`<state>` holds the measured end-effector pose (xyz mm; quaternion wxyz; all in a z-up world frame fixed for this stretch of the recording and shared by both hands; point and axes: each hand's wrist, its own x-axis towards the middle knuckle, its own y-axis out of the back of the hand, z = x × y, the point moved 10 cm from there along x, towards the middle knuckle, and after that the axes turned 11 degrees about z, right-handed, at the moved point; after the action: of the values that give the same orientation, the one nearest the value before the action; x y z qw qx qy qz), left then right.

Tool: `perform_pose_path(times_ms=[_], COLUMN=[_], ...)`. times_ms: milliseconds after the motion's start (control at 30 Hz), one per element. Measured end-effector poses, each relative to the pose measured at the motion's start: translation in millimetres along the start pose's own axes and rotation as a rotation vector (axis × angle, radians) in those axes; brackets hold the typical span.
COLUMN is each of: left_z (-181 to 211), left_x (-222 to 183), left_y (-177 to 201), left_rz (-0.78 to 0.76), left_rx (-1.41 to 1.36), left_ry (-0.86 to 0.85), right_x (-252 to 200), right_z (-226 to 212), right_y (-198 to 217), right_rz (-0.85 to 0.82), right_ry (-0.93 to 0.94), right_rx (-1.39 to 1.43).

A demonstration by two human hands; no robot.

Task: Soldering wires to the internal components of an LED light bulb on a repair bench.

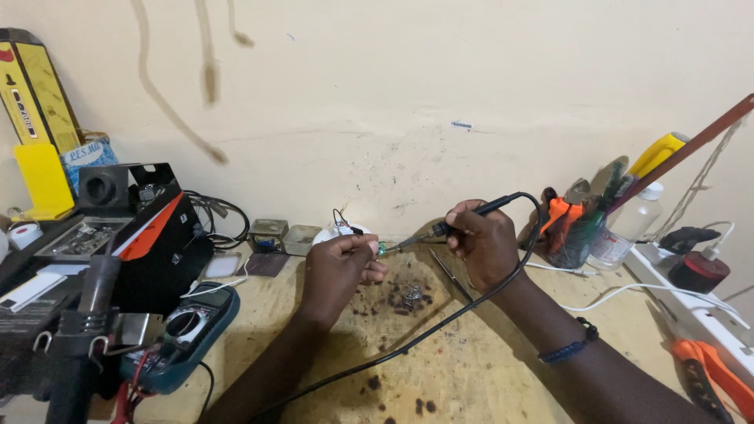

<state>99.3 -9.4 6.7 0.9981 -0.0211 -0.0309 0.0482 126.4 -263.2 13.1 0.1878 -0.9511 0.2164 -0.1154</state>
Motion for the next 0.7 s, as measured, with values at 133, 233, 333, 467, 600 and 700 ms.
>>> perform_pose_path(times_ms=[133, 233, 333, 467, 600, 700], left_z=[-2.8, -2.4, -2.3, -3.1, -0.3, -0.1], left_x=[2.0, 1.9, 2.5, 2.3, -0.5, -0.8], left_y=[-0.5, -0.1, 0.2, -0.6, -0.1, -0.1], left_rz=[-0.004, -0.006, -0.001, 0.002, 0.003, 0.014], left_rx=[-0.038, -0.018, -0.025, -0.030, -0.019, -0.036], left_ry=[-0.001, -0.017, -0.010, 0.002, 0.016, 0.008], right_x=[2.9, 2.3, 2.5, 1.7, 0.2, -0.1], right_z=[2.6, 2.6, 3.5, 3.0, 1.3, 0.4], right_y=[-0.5, -1.0, -1.9, -1.6, -3.1, -3.4], right_rz=[-0.019, -0.030, -0.041, -0.041, -0.053, -0.049], right_ry=[0.005, 0.022, 0.026, 0.035, 0.042, 0.046], right_rx=[0.006, 0.004, 0.016, 0.007, -0.006, 0.000])
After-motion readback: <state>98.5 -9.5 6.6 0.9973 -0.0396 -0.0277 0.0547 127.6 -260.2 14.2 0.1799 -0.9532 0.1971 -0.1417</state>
